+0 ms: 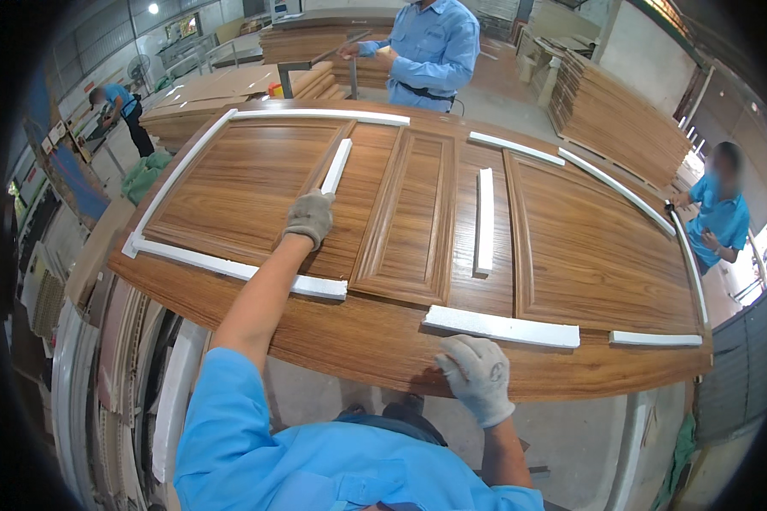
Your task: The person retrieves white foam corner protectors and places them along the edges of a wooden door panel on a workbench. They then use masking tape to secure the foam pieces in place.
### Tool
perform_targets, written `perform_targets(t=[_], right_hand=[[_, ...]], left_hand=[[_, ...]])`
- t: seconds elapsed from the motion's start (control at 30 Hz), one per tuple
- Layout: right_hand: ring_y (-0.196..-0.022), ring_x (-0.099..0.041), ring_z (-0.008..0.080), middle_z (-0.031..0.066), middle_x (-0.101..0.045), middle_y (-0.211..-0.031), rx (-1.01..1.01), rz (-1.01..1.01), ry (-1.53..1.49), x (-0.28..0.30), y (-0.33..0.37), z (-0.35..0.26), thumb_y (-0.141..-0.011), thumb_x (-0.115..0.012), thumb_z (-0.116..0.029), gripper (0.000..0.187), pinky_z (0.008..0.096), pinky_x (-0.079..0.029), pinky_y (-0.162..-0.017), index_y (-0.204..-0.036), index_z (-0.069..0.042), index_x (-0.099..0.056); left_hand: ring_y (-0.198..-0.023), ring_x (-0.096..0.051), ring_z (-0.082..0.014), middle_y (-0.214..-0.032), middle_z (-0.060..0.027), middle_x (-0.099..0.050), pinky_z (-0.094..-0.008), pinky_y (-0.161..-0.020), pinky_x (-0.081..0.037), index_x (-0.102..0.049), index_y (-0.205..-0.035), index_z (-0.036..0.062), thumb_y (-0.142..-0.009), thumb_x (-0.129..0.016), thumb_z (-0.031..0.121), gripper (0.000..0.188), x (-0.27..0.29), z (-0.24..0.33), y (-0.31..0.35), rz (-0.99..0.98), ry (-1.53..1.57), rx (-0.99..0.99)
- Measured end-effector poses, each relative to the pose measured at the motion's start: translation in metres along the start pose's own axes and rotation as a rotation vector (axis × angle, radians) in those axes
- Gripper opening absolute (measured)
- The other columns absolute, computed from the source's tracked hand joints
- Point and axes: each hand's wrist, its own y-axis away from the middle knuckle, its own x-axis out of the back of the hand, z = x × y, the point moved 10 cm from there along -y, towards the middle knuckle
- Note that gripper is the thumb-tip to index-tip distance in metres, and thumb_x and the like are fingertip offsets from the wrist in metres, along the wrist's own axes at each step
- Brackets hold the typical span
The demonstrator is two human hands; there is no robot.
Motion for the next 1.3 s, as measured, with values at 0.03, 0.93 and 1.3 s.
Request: perform_targets(t=[0.03, 0.93, 1.3], right_hand=[[-0.084, -0.066, 0.0268, 0.0064, -0.071, -0.094, -0.016, -0.002, 0.010, 0.005, 0.001, 0.009, -0.081, -0.076, -0.016, 0.020, 0.0385, -0.052, -0.076, -0.100, -0.011, -0.070], [-0.088, -0.065, 0.0328, 0.0112, -0.069, -0.093, -0.695, 0.452, 0.162, 0.097, 0.188, 0.108, -0.089, -0.066, -0.026, 0.019, 0.0434, -0.051, -0.078, -0.086, -0.008, -0.067], [-0.111, -0.062, 0.0366, 0.0155, -0.068, -0.119, -2.014, -0.315, -0.219, -0.184, 0.691, -0.139, -0.089, -0.060, -0.037, 0.042, 0.0461, -0.047, -0.098, -0.121, -0.011, -0.067]], left_hand=[[-0.101, -0.067, -0.0368, -0.108, -0.0179, -0.066, -0.0473, -0.085, -0.055, -0.069, -0.110, 0.0105, -0.097, -0.053, 0.017, 0.021, -0.002, -0.003, 0.000, -0.007, -0.006, -0.001], [-0.087, -0.062, -0.0285, -0.101, -0.0119, -0.069, -0.0386, -0.078, -0.050, -0.068, -0.119, 0.0050, -0.079, -0.082, 0.027, 0.047, 0.058, 0.249, 0.240, -0.350, 0.971, -0.934], [-0.078, -0.059, -0.0241, -0.087, -0.0101, -0.063, -0.0365, -0.070, -0.049, -0.071, -0.109, 0.0013, -0.086, -0.078, 0.024, 0.033, 0.058, 0.290, 0.285, -0.413, 0.943, -1.027]])
